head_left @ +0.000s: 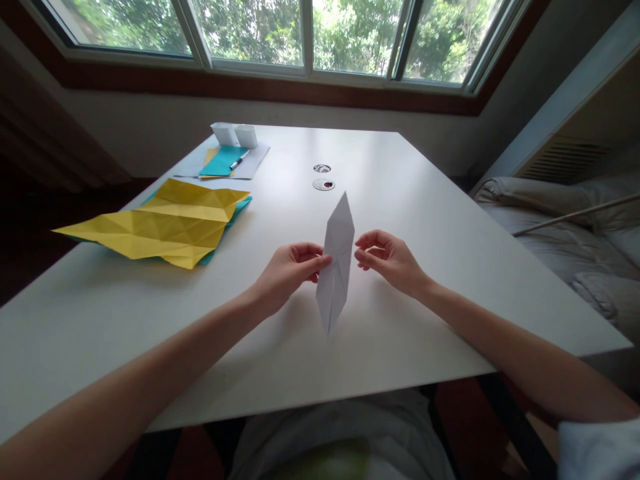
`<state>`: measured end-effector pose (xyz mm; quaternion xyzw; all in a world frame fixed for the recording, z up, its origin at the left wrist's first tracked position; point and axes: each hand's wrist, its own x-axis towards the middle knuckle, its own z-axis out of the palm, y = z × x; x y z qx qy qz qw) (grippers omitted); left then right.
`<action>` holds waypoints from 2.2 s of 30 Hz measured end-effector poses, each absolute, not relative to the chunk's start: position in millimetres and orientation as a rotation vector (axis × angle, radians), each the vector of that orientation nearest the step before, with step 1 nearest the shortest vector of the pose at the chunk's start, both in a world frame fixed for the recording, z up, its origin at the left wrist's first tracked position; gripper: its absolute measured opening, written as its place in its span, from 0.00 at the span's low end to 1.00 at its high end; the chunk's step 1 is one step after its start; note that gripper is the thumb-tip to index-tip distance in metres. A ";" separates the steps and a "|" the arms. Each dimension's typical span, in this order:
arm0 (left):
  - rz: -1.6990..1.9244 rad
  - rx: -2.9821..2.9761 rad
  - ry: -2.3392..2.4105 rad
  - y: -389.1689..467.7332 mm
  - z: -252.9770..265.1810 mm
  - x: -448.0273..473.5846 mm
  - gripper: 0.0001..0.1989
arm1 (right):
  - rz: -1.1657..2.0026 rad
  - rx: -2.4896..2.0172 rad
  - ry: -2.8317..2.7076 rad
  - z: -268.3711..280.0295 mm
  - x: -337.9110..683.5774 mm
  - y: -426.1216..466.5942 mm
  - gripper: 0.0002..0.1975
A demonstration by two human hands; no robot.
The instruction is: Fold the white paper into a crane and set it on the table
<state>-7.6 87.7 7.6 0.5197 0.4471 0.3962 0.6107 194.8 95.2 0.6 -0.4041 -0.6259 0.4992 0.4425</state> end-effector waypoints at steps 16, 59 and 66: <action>1.076 1.545 1.028 78.8 4.9 0.9 0.09 | 1.602 -0.933 -1.352 5.1 184.5 82.4 0.14; 1.086 1.151 0.837 72.7 9.4 6.0 0.12 | 1.171 -0.902 -1.568 8.5 175.9 70.4 0.08; 1.128 1.135 0.839 74.8 7.6 6.9 0.10 | 1.130 -0.938 -1.613 10.8 177.7 68.9 0.10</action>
